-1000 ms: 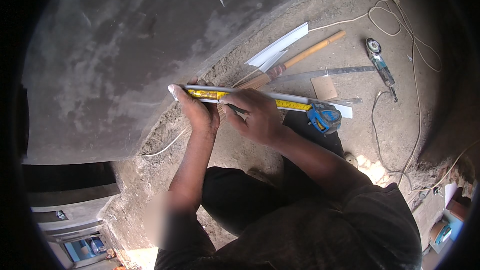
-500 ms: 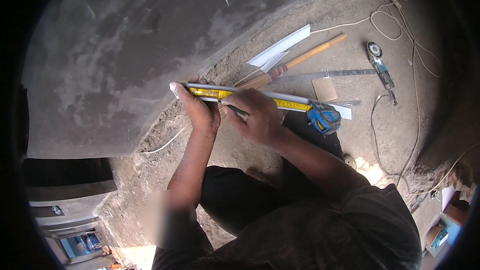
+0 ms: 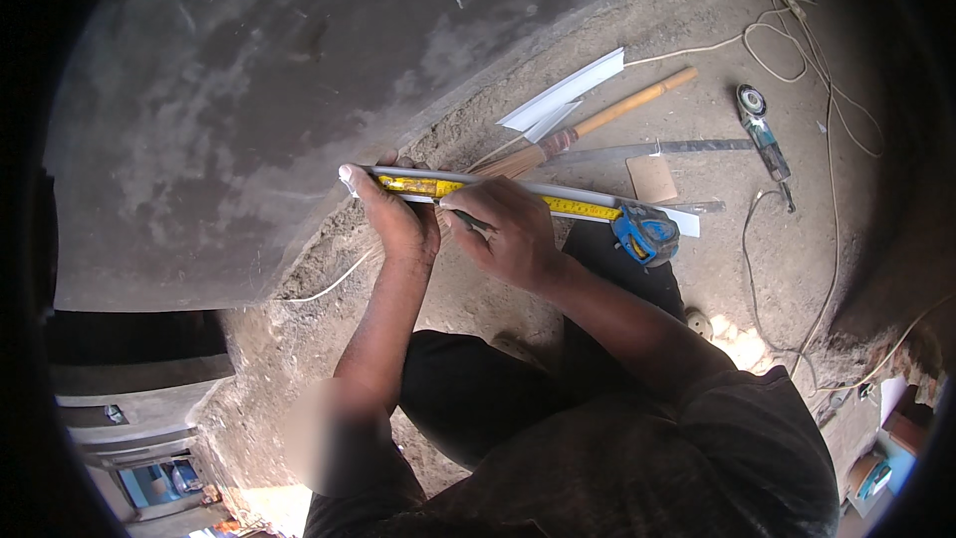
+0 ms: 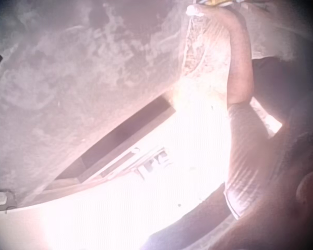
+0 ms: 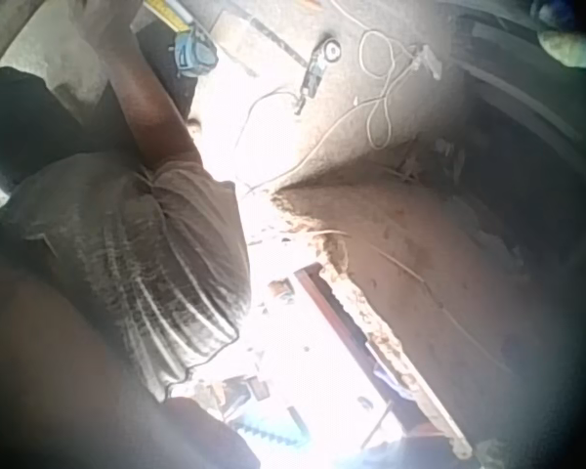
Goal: The person measures and marks a white metal profile using a tape measure and marker. They then use an angle grinder to cut the profile and smooth the edges. The person repeats this process for multiple pieces, measuring, marking, cutting, and smoothing each one.
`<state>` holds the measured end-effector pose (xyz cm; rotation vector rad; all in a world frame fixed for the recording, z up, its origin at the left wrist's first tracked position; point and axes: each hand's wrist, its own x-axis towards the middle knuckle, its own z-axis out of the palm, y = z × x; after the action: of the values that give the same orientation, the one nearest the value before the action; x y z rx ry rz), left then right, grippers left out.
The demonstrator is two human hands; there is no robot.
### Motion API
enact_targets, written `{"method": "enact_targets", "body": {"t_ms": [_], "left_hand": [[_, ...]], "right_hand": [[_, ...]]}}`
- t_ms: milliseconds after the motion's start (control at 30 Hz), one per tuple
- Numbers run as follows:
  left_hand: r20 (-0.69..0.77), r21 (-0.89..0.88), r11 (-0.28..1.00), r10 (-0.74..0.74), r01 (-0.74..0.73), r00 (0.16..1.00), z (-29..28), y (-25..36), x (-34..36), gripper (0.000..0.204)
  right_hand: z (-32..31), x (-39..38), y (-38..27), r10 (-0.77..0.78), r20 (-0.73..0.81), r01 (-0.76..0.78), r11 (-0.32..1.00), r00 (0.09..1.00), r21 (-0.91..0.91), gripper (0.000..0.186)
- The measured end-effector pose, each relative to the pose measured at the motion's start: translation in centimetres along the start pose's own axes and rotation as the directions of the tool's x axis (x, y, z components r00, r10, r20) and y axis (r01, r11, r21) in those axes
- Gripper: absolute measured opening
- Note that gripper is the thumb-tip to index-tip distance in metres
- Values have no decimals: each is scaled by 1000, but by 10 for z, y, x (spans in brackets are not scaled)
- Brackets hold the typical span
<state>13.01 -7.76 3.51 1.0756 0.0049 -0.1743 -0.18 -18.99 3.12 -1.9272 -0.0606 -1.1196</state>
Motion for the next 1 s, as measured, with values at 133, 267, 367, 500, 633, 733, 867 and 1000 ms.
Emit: {"method": "enact_targets", "body": {"t_ms": [133, 267, 367, 500, 633, 733, 867, 1000], "left_hand": [[11, -11, 1000, 14, -14, 1000, 3, 2, -1, 76], [12, 4, 1000, -24, 24, 1000, 9, 5, -7, 73], [4, -2, 1000, 2, -2, 1000, 4, 2, -2, 76], [-6, 5, 1000, 0, 0, 1000, 7, 3, -4, 75], [-6, 13, 1000, 6, -5, 1000, 7, 2, -3, 76], [-2, -13, 1000, -28, 28, 1000, 6, 3, -3, 74], [22, -8, 1000, -20, 20, 1000, 2, -3, 2, 71], [35, -7, 1000, -27, 27, 999, -2, -3, 4, 71]], "right_hand": [[0, -2, 3, 2, 4, -2, 1000, 1000, -12, 20], [0, -1, 4, -2, -8, 2, 1000, 1000, -5, 19], [-1, -1, 3, -1, -4, 1, 1000, 1000, 2, 19], [0, 0, 4, 7, -8, -7, 1000, 1000, 9, 20], [-1, -2, 5, 21, 14, -21, 1000, 1000, 15, 20], [-6, -4, 5, 39, -7, -38, 996, 999, 84, 21], [-26, -2, 2, 177, -60, -159, 960, 982, 231, 21], [-67, -2, 5, 265, 11, -265, 963, 964, 41, 22]]}}
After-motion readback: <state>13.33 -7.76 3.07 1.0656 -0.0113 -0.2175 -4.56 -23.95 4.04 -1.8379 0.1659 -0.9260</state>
